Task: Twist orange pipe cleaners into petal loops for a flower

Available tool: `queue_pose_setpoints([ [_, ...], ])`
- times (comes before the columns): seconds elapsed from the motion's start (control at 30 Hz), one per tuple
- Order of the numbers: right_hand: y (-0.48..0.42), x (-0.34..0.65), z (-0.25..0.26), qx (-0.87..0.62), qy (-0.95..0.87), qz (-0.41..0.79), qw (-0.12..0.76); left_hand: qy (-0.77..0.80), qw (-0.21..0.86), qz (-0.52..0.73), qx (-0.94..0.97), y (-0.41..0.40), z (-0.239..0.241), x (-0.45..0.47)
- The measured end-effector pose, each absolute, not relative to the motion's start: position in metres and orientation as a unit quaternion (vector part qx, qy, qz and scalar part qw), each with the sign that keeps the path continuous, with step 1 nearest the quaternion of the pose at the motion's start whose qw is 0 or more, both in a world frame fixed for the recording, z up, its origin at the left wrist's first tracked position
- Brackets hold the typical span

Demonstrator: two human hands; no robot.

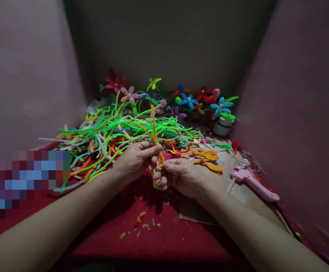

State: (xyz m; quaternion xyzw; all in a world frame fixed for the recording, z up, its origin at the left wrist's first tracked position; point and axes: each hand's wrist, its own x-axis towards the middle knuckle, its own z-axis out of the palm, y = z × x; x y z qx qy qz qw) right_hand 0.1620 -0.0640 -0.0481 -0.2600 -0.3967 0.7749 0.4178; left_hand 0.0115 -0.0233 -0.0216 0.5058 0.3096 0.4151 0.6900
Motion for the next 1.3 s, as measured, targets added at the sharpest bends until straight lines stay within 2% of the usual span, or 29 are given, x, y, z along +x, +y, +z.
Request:
queue_pose_setpoints([
  [0.17,-0.065,0.160,-0.051,-0.242,-0.358,0.794,0.428,0.294,0.704,0.425,0.487,-0.026,-0.021,0.014],
  [0.47,-0.065,0.157,-0.051,-0.301,-0.418,0.713,0.476,0.311,0.655,0.449,0.522,-0.031,-0.019,0.016],
  [0.73,-0.065,0.158,-0.049,-0.340,-0.443,0.678,0.478,0.326,0.626,0.480,0.521,-0.034,-0.019,0.017],
  [0.93,-0.068,0.157,-0.043,-0.367,-0.487,0.611,0.505,0.355,0.581,0.449,0.579,-0.037,-0.020,0.017],
  [1.3,-0.070,0.154,-0.044,-0.376,-0.436,0.621,0.532,0.375,0.515,0.498,0.588,-0.040,-0.013,0.022],
])
